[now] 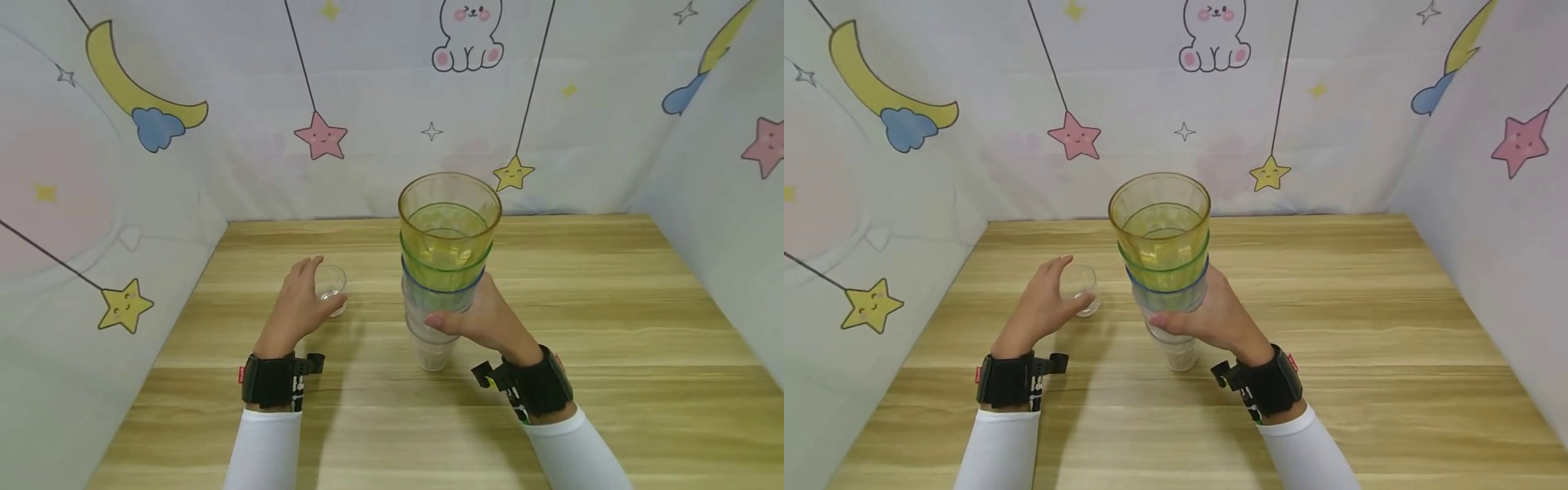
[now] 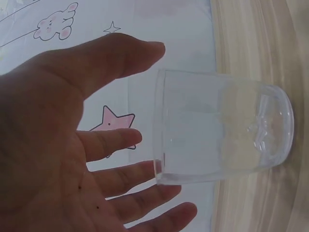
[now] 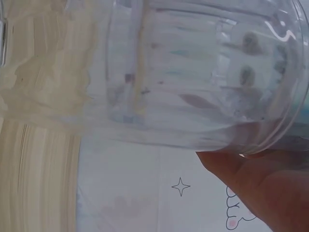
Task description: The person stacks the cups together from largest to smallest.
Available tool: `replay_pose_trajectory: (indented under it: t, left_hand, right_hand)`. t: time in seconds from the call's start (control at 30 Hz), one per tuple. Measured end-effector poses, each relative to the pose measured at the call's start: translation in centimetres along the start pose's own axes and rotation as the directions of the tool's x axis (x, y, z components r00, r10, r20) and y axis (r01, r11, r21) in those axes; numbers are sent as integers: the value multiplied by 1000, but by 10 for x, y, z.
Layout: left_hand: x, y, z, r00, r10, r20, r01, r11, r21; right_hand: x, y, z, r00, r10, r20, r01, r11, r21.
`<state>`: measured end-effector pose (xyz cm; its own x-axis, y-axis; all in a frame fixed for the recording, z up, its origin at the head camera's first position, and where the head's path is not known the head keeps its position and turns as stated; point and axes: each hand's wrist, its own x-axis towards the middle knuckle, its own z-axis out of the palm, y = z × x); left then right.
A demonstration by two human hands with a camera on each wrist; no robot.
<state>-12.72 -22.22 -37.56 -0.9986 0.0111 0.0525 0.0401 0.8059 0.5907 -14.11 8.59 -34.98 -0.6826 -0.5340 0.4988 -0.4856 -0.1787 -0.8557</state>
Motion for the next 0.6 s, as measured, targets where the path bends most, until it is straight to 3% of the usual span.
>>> replay_pose_trajectory:
  t: [0.23,0.6]
  left_hand:
    - [1,-5,5,996,-88,24,88,996,23]
    - [-1,-3,3,996,-84,14,84,996,26]
  right_hand:
    - [1,0,1,1000,6,9,-6,1000,3]
    - [2,-1,1,1000,-4,13,3,999,42]
